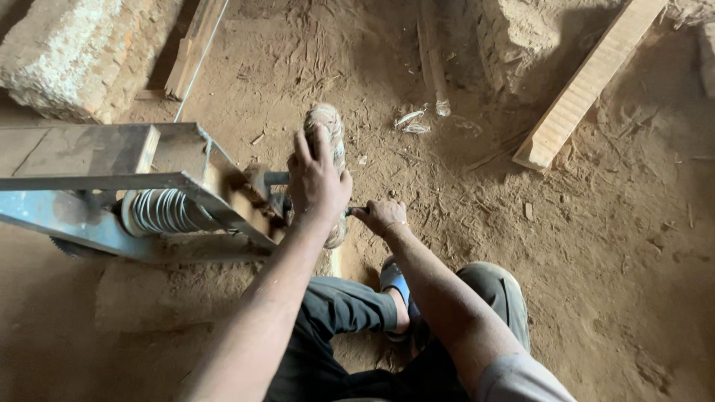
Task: The person operates a manual winding machine by turning a crank handle to wrap rope around a cylindrical spool.
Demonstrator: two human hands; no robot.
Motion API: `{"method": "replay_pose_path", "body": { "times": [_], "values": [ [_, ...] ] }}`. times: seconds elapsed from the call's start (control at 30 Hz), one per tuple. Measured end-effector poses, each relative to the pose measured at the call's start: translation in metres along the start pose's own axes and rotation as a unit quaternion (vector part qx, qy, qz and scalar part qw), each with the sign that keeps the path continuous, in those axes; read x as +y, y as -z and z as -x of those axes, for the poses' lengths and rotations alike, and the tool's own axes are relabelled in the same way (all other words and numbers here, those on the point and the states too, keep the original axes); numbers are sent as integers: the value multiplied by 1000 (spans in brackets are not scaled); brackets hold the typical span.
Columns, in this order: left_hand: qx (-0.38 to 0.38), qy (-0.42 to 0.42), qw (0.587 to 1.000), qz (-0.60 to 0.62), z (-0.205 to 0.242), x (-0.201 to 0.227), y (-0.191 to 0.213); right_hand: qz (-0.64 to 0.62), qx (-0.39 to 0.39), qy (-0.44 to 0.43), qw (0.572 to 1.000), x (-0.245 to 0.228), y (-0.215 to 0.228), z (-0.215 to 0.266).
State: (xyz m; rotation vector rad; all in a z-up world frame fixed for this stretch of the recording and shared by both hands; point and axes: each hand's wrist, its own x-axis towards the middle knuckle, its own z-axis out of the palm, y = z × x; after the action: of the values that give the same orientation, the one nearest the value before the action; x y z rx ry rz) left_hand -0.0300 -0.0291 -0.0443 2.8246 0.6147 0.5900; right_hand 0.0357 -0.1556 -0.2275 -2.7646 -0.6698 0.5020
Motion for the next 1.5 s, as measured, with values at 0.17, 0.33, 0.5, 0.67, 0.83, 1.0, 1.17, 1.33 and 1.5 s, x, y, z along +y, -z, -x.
{"method": "replay_pose_path", "body": {
  "times": [0.17, 0.33, 0.5, 0.67, 0.83, 1.0, 1.17, 1.33, 1.5],
  "values": [
    [-79, 41, 995, 48, -4, 1, 5, 15, 32, 14, 999, 1, -2, 2],
    [-84, 35, 996, 0, -9, 9, 16, 28, 27, 16, 999, 3, -5, 2],
    [-110, 44, 993, -1, -24, 13, 15, 32, 29, 25, 999, 4, -5, 9],
    [-141, 62, 988, -13, -43, 18, 16, 33, 4, 9, 999, -4, 5, 28],
    [-164, 76, 983, -14, -60, 19, 17, 17, -37, -3, 999, -7, 11, 36],
    [-194, 82, 977, -17, -77, 19, 12, 59, -59, 20, 996, -7, 12, 39],
    [-241, 91, 966, -18, -99, 22, 10, 45, -72, 15, 996, -10, 17, 52],
    [-299, 109, 948, -28, -115, 24, 9, 36, -75, 28, 996, -11, 25, 64],
    [-314, 97, 943, -44, -127, 20, 2, 9, -67, 43, 997, -12, 28, 67]
  ]
}}
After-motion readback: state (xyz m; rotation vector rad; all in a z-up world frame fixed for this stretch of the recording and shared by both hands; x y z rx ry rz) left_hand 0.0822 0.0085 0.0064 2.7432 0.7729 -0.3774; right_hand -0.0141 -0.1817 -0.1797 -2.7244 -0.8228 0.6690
